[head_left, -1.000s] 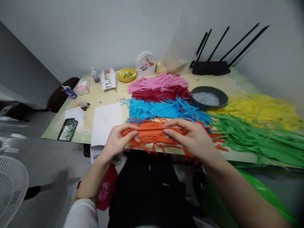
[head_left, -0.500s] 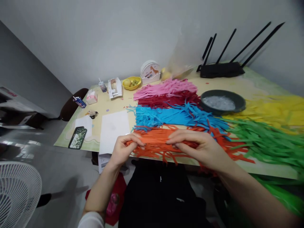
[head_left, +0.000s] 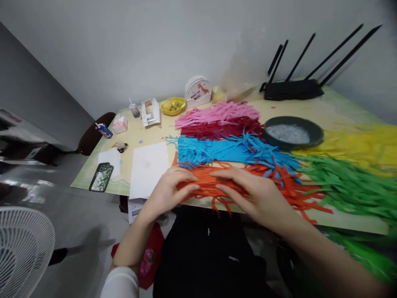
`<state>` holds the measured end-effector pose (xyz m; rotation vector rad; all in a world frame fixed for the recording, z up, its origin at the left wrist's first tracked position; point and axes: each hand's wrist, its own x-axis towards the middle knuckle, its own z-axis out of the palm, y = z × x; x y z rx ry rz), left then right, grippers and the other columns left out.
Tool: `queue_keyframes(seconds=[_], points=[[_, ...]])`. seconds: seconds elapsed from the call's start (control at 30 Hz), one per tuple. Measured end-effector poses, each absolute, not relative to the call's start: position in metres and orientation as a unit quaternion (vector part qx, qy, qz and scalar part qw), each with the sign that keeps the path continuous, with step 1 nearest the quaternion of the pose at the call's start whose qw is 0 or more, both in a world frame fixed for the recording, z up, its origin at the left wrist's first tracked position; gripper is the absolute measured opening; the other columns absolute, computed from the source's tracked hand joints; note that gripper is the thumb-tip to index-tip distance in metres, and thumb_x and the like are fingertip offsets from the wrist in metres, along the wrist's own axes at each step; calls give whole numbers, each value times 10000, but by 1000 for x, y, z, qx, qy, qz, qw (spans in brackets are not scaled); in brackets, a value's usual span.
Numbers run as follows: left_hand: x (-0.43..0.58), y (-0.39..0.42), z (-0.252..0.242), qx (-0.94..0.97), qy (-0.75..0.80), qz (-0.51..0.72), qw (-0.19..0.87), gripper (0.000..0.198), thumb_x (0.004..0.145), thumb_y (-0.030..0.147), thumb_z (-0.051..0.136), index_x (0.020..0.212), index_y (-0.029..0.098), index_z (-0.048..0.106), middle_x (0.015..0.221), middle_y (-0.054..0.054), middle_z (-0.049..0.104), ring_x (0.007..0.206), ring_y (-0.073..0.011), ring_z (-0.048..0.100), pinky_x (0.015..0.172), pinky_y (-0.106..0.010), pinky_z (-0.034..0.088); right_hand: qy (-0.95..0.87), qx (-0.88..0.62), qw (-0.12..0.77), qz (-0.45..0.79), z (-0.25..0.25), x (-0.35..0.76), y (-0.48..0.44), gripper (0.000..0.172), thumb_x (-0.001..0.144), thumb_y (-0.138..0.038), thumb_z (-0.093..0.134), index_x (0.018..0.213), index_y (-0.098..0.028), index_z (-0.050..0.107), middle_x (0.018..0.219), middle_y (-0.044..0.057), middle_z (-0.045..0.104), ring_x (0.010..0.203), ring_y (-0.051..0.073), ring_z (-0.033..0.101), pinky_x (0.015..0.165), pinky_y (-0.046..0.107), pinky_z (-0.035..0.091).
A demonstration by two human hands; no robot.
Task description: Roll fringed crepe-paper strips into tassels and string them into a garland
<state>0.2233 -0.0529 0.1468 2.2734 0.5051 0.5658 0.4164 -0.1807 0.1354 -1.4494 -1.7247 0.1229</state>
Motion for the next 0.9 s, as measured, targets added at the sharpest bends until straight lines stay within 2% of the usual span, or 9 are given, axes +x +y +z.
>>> queue_keyframes(seconds=[0.1, 0.23, 0.33, 0.43, 0.53, 0.77, 0.9], points=[[226, -53, 147, 876, 208, 201, 386, 143, 895, 274, 616, 864, 167, 705, 850, -42, 735, 806, -155, 663, 795, -263, 484, -685, -590, 421, 68, 139, 417, -179, 218, 927, -196, 538, 1112, -182, 654, 1060, 74, 736, 947, 188, 699, 816, 271, 542], [225, -56, 144, 851, 237, 191, 428, 185, 885, 319, 627, 837, 152, 692, 780, -31, 721, 705, -129, 654, 679, -221, 483, -649, -615, 420, 159, 140, 421, -176, 148, 901, -266, 579, 847, -203, 701, 833, 30, 746, 745, 173, 696, 659, 252, 533], [224, -57, 141, 781, 250, 212, 532, 217, 868, 345, 644, 847, 133, 684, 698, -31, 698, 631, -124, 651, 630, -221, 502, -596, -633, 454, 196, 139, 422, -176, 158, 868, -314, 620, 826, -207, 729, 810, 28, 753, 740, 189, 705, 663, 266, 541], [222, -56, 138, 690, 244, 230, 641, 243, 843, 340, 674, 929, 115, 707, 723, -56, 715, 619, -134, 675, 640, -244, 536, -549, -616, 509, 244, 134, 421, -177, 189, 846, -334, 649, 926, -210, 767, 815, 36, 766, 728, 187, 720, 695, 274, 570], [221, -55, 135, 636, 235, 238, 695, 241, 819, 309, 697, 968, 126, 745, 788, -78, 735, 627, -135, 684, 656, -260, 548, -514, -580, 555, 303, 126, 422, -177, 212, 830, -327, 671, 970, -212, 781, 797, 45, 773, 711, 184, 733, 694, 276, 595], [224, -56, 125, 553, 227, 280, 751, 104, 725, 236, 742, 748, 136, 759, 676, -48, 707, 535, -114, 634, 632, -264, 535, -515, -519, 591, 341, 120, 423, -171, 130, 805, -209, 659, 824, -211, 787, 754, 40, 765, 667, 154, 723, 625, 223, 589], [219, -55, 121, 598, 212, 288, 718, 145, 791, 261, 670, 729, 142, 724, 675, -53, 698, 599, -148, 656, 665, -295, 535, -557, -515, 584, 289, 124, 421, -170, 191, 780, -111, 588, 757, -198, 756, 738, 28, 757, 645, 140, 714, 598, 202, 571]])
